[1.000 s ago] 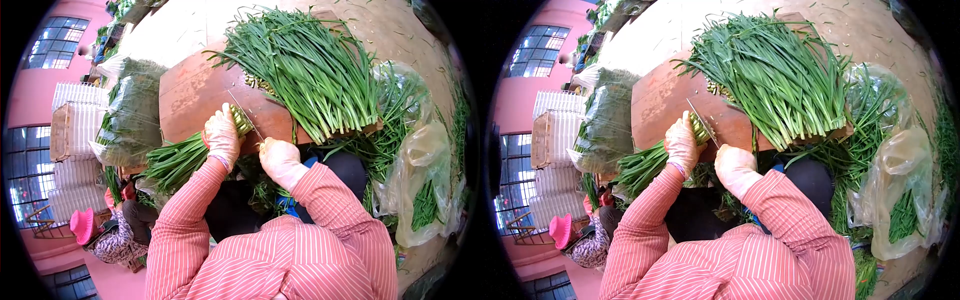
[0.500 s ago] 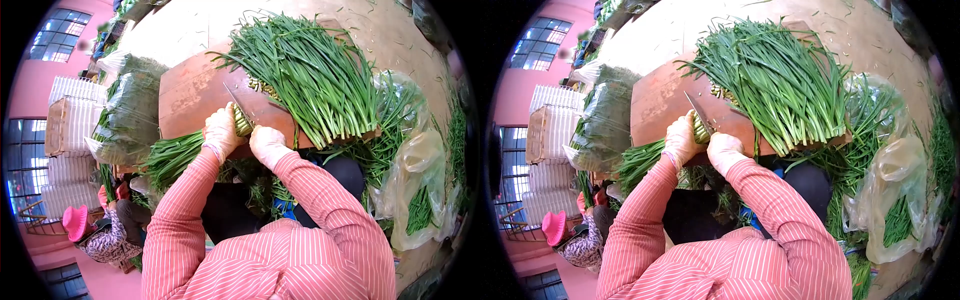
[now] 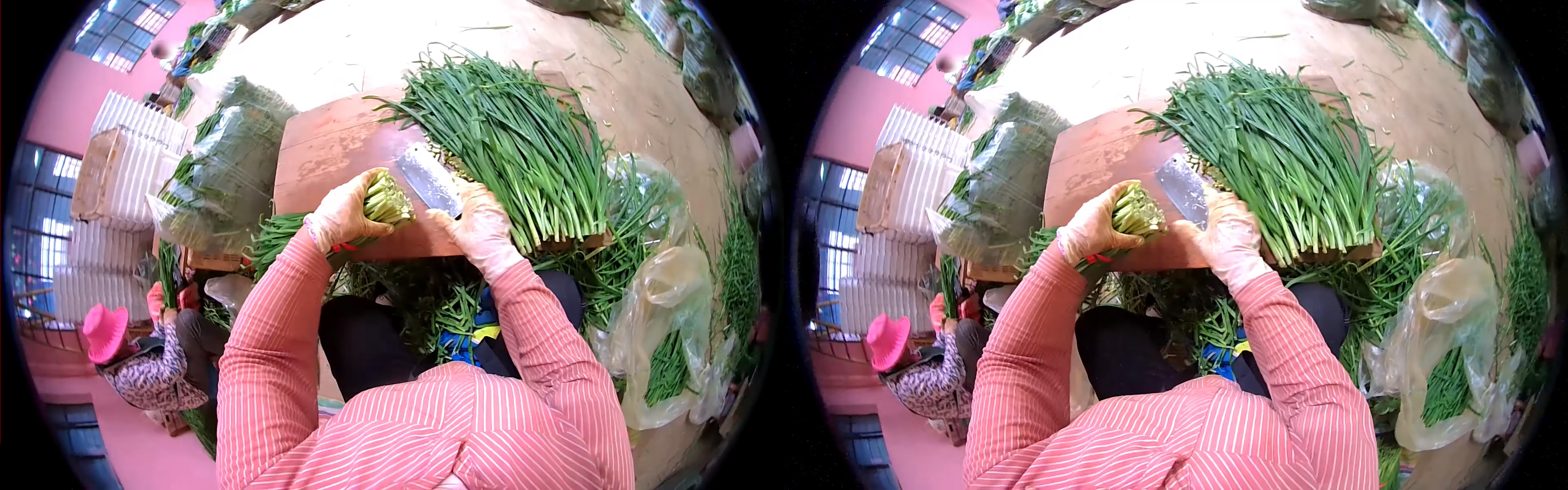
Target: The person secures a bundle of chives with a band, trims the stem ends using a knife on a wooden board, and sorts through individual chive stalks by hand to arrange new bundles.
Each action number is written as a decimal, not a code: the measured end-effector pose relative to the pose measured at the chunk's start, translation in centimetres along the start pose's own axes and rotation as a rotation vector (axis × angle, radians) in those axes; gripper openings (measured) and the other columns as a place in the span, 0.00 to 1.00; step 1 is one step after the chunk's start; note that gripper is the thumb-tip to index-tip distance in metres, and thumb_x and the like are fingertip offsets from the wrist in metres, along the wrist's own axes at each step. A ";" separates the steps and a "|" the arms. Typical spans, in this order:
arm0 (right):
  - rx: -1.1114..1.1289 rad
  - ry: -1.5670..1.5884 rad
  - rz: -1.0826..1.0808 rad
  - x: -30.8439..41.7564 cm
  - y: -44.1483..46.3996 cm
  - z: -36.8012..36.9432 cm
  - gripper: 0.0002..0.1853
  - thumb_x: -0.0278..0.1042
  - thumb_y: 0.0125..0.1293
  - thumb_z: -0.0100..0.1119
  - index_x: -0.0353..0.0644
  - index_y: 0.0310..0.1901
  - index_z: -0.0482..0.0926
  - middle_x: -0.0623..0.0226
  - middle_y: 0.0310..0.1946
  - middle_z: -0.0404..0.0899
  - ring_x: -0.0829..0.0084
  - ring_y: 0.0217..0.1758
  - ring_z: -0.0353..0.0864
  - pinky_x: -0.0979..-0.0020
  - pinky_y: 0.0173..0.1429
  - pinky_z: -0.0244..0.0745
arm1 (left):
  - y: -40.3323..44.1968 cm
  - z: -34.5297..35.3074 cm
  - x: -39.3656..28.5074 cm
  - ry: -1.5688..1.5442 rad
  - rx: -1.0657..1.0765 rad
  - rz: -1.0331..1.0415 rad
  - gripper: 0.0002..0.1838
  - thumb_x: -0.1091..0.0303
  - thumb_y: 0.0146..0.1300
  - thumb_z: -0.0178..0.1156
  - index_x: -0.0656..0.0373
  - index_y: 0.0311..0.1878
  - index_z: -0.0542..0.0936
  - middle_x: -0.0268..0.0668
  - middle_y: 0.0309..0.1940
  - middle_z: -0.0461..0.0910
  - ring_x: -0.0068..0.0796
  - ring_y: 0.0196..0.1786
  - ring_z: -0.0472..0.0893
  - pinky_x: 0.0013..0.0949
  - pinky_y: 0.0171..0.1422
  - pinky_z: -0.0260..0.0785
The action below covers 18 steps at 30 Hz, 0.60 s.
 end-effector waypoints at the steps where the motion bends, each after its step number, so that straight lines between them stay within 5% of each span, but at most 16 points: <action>1: -0.078 0.313 -0.220 0.8 -0.1 0.3 0.46 0.61 0.50 0.66 0.35 0.63 0.63 0.47 0.60 0.69 0.52 0.65 0.66 0.61 0.67 0.62 | -0.8 -0.5 -0.7 -0.015 -0.030 0.038 0.50 0.58 0.36 0.77 0.60 0.65 0.63 0.47 0.53 0.76 0.41 0.55 0.77 0.34 0.60 0.69; 2: -0.106 0.463 -0.254 1.4 0.3 2.3 0.53 0.64 0.45 0.69 0.33 0.65 0.61 0.45 0.60 0.68 0.52 0.65 0.65 0.60 0.69 0.57 | -1.6 -0.8 -1.1 -0.029 -0.061 0.077 0.50 0.58 0.37 0.77 0.60 0.65 0.63 0.47 0.52 0.76 0.40 0.54 0.77 0.34 0.60 0.69; 5: -0.178 0.414 -0.308 5.7 -0.4 3.2 0.51 0.55 0.43 0.75 0.33 0.64 0.61 0.51 0.56 0.72 0.60 0.60 0.72 0.64 0.65 0.64 | -3.1 -0.2 -3.0 -0.034 -0.116 0.136 0.47 0.63 0.39 0.75 0.59 0.65 0.63 0.42 0.52 0.76 0.33 0.53 0.77 0.33 0.59 0.70; 6: 0.014 0.728 -0.206 6.3 -0.2 3.6 0.48 0.49 0.42 0.77 0.34 0.62 0.63 0.55 0.53 0.75 0.65 0.55 0.74 0.67 0.60 0.68 | -3.6 -0.1 -3.8 0.014 -0.122 0.180 0.47 0.67 0.41 0.74 0.60 0.66 0.62 0.40 0.53 0.76 0.26 0.52 0.77 0.31 0.59 0.69; 7: 0.219 1.031 -0.087 7.0 0.0 4.1 0.46 0.43 0.42 0.79 0.35 0.61 0.64 0.59 0.49 0.77 0.70 0.51 0.76 0.70 0.56 0.72 | -2.9 1.2 -2.4 -0.321 -0.062 0.096 0.49 0.64 0.40 0.74 0.61 0.67 0.60 0.46 0.57 0.72 0.36 0.57 0.74 0.35 0.62 0.66; 8: 0.204 1.035 -0.081 5.6 1.3 6.9 0.39 0.34 0.42 0.79 0.37 0.56 0.67 0.66 0.44 0.78 0.78 0.44 0.76 0.75 0.48 0.75 | -3.5 1.7 -1.1 -0.334 -0.087 0.093 0.49 0.64 0.40 0.74 0.61 0.67 0.60 0.46 0.57 0.72 0.36 0.57 0.74 0.35 0.62 0.66; 10: 0.311 1.100 -0.019 6.7 0.1 5.0 0.35 0.33 0.45 0.77 0.37 0.55 0.68 0.66 0.44 0.78 0.77 0.44 0.77 0.73 0.49 0.75 | -6.7 0.0 -2.4 0.207 -0.514 0.150 0.53 0.60 0.38 0.76 0.63 0.68 0.58 0.51 0.60 0.67 0.44 0.63 0.69 0.38 0.66 0.61; 12: 0.190 1.090 -0.047 6.0 0.0 5.2 0.36 0.33 0.47 0.76 0.34 0.57 0.67 0.64 0.44 0.78 0.75 0.46 0.77 0.72 0.52 0.75 | -11.9 -0.2 -2.3 0.009 -0.718 0.049 0.48 0.51 0.47 0.71 0.64 0.66 0.60 0.50 0.62 0.66 0.44 0.63 0.68 0.39 0.66 0.60; 14: 0.220 1.096 -0.151 7.4 -0.9 3.7 0.37 0.34 0.47 0.77 0.33 0.57 0.66 0.63 0.46 0.77 0.74 0.47 0.77 0.73 0.53 0.75 | -15.9 3.7 -0.9 -1.140 -0.396 -0.241 0.45 0.39 0.53 0.64 0.67 0.62 0.63 0.53 0.60 0.67 0.49 0.62 0.69 0.46 0.64 0.63; 16: 0.223 1.046 -0.237 10.4 -3.6 1.1 0.40 0.33 0.46 0.77 0.30 0.59 0.65 0.62 0.49 0.74 0.74 0.50 0.75 0.72 0.56 0.73 | -18.6 11.6 -0.3 -2.050 -0.072 -0.337 0.51 0.29 0.48 0.60 0.68 0.60 0.64 0.56 0.55 0.69 0.54 0.60 0.71 0.52 0.60 0.68; 18: 0.094 0.666 -0.475 13.9 -7.5 -2.3 0.41 0.33 0.45 0.77 0.30 0.60 0.65 0.61 0.51 0.74 0.73 0.53 0.74 0.72 0.59 0.70 | -19.2 15.3 -1.7 -2.375 -0.384 -0.656 0.61 0.20 0.43 0.52 0.72 0.61 0.60 0.64 0.57 0.64 0.64 0.61 0.66 0.58 0.67 0.59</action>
Point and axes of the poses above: each hand's wrist, its own y-axis towards the middle knuckle, its own z-axis out of the palm, x = y × z, the point moved 4 cm from there along y, towards the middle knuckle
